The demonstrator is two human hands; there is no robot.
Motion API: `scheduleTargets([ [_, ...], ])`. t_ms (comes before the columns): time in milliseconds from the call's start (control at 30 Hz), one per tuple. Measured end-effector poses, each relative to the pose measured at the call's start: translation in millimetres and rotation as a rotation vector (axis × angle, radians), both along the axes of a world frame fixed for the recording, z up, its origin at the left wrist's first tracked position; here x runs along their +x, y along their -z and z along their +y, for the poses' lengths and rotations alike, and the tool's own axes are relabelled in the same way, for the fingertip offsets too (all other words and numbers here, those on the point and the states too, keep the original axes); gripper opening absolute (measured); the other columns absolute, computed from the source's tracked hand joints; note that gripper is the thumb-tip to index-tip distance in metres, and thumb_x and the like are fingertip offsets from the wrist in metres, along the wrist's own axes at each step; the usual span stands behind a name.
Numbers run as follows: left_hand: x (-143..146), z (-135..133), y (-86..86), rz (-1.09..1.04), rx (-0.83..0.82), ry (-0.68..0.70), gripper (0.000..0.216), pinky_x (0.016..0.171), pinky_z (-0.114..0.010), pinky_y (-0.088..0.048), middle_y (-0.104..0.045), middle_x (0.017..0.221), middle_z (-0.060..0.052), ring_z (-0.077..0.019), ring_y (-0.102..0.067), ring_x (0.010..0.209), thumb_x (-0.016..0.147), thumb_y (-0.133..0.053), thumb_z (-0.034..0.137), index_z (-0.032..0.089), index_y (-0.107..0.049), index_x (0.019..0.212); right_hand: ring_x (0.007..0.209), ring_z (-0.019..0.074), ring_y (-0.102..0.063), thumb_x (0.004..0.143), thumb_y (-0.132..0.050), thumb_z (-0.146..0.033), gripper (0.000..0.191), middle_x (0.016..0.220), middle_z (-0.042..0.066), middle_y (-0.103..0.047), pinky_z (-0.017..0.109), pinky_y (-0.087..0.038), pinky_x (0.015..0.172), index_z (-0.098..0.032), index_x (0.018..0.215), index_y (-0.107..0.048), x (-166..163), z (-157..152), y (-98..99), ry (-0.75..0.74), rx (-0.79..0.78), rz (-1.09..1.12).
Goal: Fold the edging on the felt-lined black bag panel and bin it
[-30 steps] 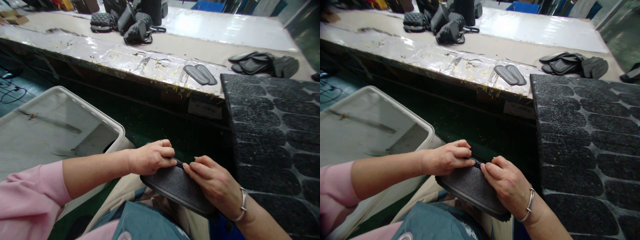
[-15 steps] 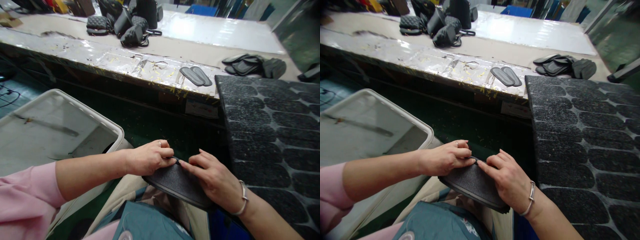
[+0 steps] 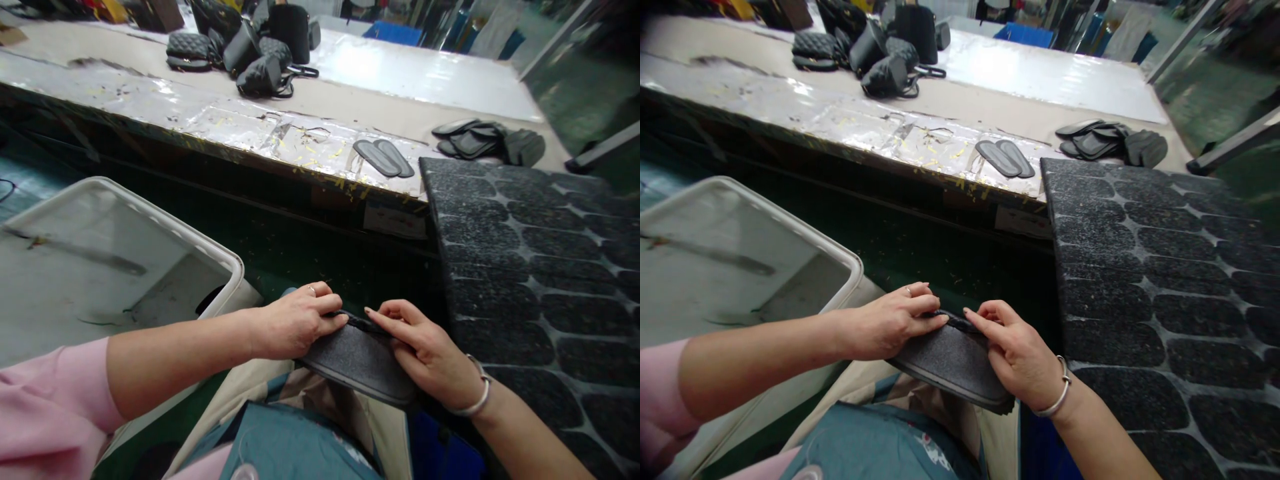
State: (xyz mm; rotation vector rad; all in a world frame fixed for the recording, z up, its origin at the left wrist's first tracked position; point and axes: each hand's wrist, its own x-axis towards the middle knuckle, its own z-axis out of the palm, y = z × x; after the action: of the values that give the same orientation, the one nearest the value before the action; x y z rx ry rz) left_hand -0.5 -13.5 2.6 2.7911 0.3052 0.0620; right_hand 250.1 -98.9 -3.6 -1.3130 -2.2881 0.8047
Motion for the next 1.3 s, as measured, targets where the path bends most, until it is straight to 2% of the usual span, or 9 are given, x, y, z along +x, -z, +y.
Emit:
scheduleTargets([
  [167,-0.1,-1.0,2.8,-0.010,0.009,-0.007,0.033,0.087,-0.033,-0.042,-0.052,0.104,-0.010,-0.0207,-0.045,0.094,0.087,-0.042,0.017,0.013,-0.054,0.117,0.100,0.0187,-0.051,0.088,-0.041,-0.006,0.042,0.111,0.009,-0.053,0.035,-0.051,0.088,-0.019,0.126,-0.055,12.6,-7.7,-1.1,-0.065,0.101,-0.178],
  [433,-0.1,-4.5,2.1,-0.002,0.038,0.022,0.034,0.088,-0.035,-0.042,-0.054,0.104,-0.012,-0.0215,-0.047,0.095,0.089,-0.040,0.018,0.010,-0.051,0.120,0.102,0.0260,-0.049,0.090,-0.036,-0.007,0.037,0.107,0.011,-0.059,0.050,-0.045,0.099,-0.005,0.122,-0.056,-6.9,-23.4,-1.4,-0.101,0.320,-0.376],
  [500,0.0,-4.5,1.3,0.004,0.043,0.019,0.035,0.089,-0.035,-0.041,-0.054,0.105,-0.011,-0.0212,-0.047,0.094,0.089,-0.040,0.020,0.010,-0.050,0.121,0.102,0.0260,-0.049,0.089,-0.037,-0.005,0.039,0.109,0.011,-0.059,0.050,-0.046,0.098,-0.005,0.122,-0.056,-7.9,-23.9,-3.9,-0.067,0.281,-0.368],
  [667,1.3,-3.4,-0.1,0.011,0.051,0.006,0.034,0.089,-0.034,-0.042,-0.054,0.102,-0.010,-0.0205,-0.048,0.094,0.087,-0.044,0.019,0.012,-0.051,0.120,0.097,0.0201,-0.052,0.084,-0.043,-0.002,0.043,0.111,0.008,-0.055,0.037,-0.052,0.086,-0.021,0.118,-0.062,-6.2,-10.7,-10.0,0.020,0.068,-0.227],
  [833,-1.4,-1.4,-0.2,-0.062,-0.028,-0.022,0.035,0.087,-0.036,-0.045,-0.054,0.101,-0.011,-0.0213,-0.048,0.093,0.082,-0.047,0.013,0.013,-0.057,0.115,0.096,0.0221,-0.051,0.086,-0.037,-0.001,0.046,0.110,0.011,-0.056,0.040,-0.052,0.084,-0.017,0.124,-0.058,-15.2,-8.1,-3.4,0.023,0.133,-0.288],
  [933,-13.5,5.4,-2.1,-0.223,-0.180,-0.168,0.039,0.088,-0.035,-0.046,-0.054,0.105,-0.010,-0.0198,-0.050,0.097,0.082,-0.046,0.010,0.016,-0.058,0.119,0.097,0.0221,-0.051,0.086,-0.035,0.000,0.047,0.111,0.012,-0.055,0.040,-0.052,0.084,-0.016,0.124,-0.058,-16.0,-10.6,1.0,0.005,0.178,-0.314],
  [1000,-24.7,11.4,-3.5,-0.314,-0.288,-0.300,0.043,0.091,-0.035,-0.046,-0.053,0.111,-0.011,-0.0196,-0.050,0.104,0.084,-0.049,0.014,0.017,-0.053,0.126,0.097,0.0208,-0.051,0.086,-0.034,0.000,0.049,0.113,0.011,-0.054,0.036,-0.054,0.083,-0.018,0.125,-0.057,-13.8,-10.4,4.3,-0.012,0.195,-0.292],
  [1067,-34.2,16.2,-3.7,-0.321,-0.339,-0.351,0.047,0.094,-0.037,-0.045,-0.052,0.115,-0.012,-0.0207,-0.050,0.108,0.082,-0.056,0.018,0.017,-0.050,0.129,0.099,0.0197,-0.052,0.086,-0.034,0.001,0.051,0.114,0.011,-0.053,0.034,-0.054,0.083,-0.020,0.127,-0.056,-11.1,-9.4,7.8,-0.019,0.212,-0.272],
  [1300,-29.3,21.5,0.9,-0.207,-0.156,-0.180,0.041,0.089,-0.037,-0.046,-0.059,0.106,-0.013,-0.0207,-0.054,0.097,0.079,-0.051,0.011,0.015,-0.059,0.119,0.098,0.0193,-0.053,0.083,-0.033,0.002,0.052,0.114,0.010,-0.054,0.032,-0.055,0.082,-0.020,0.125,-0.057,-7.7,-9.4,10.3,-0.025,0.274,-0.262],
])
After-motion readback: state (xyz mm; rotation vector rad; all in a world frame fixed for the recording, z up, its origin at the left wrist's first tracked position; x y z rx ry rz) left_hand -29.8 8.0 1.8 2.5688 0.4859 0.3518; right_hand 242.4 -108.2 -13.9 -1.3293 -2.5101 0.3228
